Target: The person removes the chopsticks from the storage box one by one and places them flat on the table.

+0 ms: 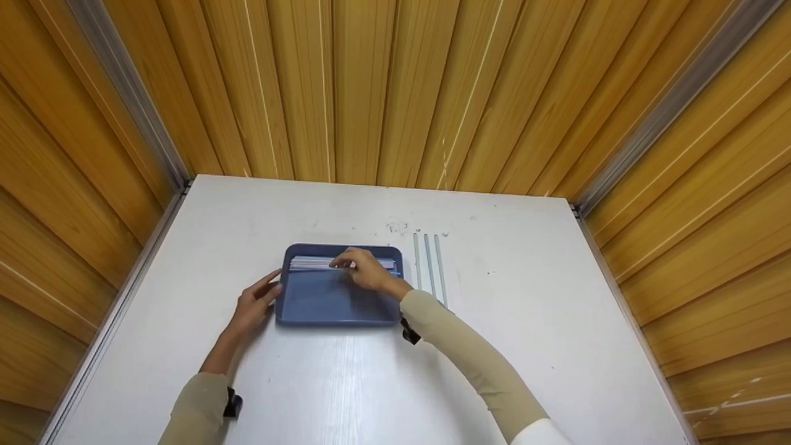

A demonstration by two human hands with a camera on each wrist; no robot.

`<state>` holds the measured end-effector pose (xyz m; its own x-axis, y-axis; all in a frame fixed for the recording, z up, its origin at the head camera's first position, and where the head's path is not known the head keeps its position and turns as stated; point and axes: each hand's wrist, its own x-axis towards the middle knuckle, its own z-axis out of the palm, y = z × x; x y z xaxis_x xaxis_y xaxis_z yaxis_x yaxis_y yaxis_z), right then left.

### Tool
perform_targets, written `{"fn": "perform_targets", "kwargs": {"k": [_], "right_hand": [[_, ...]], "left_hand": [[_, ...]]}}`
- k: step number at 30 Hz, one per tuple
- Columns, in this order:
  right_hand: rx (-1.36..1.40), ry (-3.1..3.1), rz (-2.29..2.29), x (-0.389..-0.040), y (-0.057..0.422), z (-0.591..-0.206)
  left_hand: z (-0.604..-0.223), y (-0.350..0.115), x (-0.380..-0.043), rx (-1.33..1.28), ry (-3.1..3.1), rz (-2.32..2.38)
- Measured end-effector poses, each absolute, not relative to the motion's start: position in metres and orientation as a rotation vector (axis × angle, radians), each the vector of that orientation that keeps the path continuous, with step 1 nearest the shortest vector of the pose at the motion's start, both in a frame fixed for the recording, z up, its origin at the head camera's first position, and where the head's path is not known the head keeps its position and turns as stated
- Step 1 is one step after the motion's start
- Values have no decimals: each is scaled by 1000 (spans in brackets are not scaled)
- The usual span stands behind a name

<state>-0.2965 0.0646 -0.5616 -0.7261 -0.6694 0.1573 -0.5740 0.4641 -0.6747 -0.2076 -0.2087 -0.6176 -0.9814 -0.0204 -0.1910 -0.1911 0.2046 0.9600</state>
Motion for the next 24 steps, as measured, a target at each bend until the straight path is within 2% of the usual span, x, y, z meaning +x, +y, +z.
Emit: {"fn": "perform_targets", "kwargs": {"k": [15, 24], "right_hand": [[-1119, 2547, -1398, -294, 78, -528], [-1020, 2707, -1361, -304, 109, -515]], "left_hand": [[-614, -209, -206, -204, 2300, 1889], [-614, -209, -207, -217, 2326, 1834]]}}
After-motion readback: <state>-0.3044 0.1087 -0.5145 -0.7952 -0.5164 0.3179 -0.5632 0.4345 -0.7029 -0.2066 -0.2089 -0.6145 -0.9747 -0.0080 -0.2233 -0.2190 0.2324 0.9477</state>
